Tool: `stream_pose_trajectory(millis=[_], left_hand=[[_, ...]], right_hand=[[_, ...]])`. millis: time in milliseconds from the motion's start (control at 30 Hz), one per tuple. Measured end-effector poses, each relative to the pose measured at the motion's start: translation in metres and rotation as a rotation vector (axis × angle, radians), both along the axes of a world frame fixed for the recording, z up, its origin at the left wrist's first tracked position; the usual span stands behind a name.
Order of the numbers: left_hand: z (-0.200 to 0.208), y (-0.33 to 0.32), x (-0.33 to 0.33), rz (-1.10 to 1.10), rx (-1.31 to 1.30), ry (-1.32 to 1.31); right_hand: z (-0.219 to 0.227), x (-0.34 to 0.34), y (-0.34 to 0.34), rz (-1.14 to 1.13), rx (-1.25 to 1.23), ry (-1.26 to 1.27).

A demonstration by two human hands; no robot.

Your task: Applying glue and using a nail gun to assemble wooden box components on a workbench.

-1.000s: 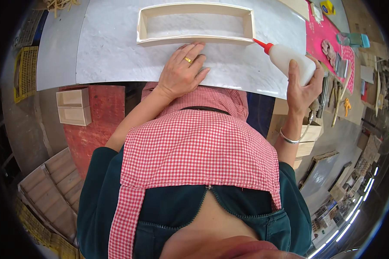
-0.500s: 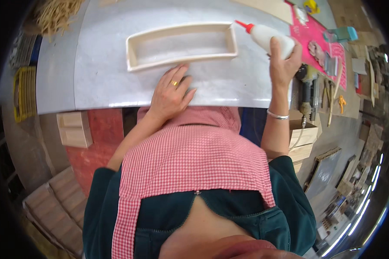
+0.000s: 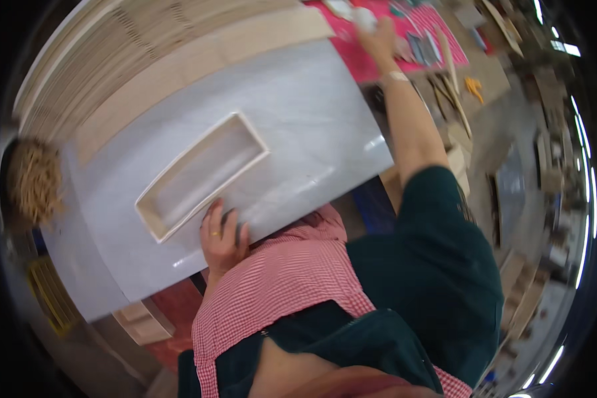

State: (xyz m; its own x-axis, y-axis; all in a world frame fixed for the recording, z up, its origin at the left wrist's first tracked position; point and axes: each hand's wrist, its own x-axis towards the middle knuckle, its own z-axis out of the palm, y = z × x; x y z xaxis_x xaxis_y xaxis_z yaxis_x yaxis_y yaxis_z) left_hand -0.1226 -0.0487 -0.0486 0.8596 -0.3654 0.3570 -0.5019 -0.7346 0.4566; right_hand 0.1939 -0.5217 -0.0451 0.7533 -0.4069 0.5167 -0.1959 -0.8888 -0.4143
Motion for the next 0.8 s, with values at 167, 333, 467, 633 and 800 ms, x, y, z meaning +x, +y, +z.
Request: stream_pose_trajectory(millis=[167, 333, 467, 633, 800], left_hand=[[-0.009, 0.007, 0.004, -0.026, 0.016, -0.022], [-0.008, 0.016, -0.003, -0.048, -0.012, 0.018], [0.012, 0.018, 0.005, -0.065, 0.040, -0.128], [0.047, 0.005, 0.034, 0.196, 0.239, -0.112], [0.046, 0.030, 0.041, 0.234, 0.493, -0.012]], right_hand=[[-0.021, -0.009, -0.021, 0.107, 0.275, 0.060], [0.038, -0.181, -0.056, -0.274, 0.190, 0.279], [-0.018, -0.373, -0.159, -0.878, 0.149, 0.122], [-0.104, -0.506, -0.172, -1.254, 0.228, 0.655], [-0.091, -0.503, -0.171, -1.053, 0.556, 0.703]])
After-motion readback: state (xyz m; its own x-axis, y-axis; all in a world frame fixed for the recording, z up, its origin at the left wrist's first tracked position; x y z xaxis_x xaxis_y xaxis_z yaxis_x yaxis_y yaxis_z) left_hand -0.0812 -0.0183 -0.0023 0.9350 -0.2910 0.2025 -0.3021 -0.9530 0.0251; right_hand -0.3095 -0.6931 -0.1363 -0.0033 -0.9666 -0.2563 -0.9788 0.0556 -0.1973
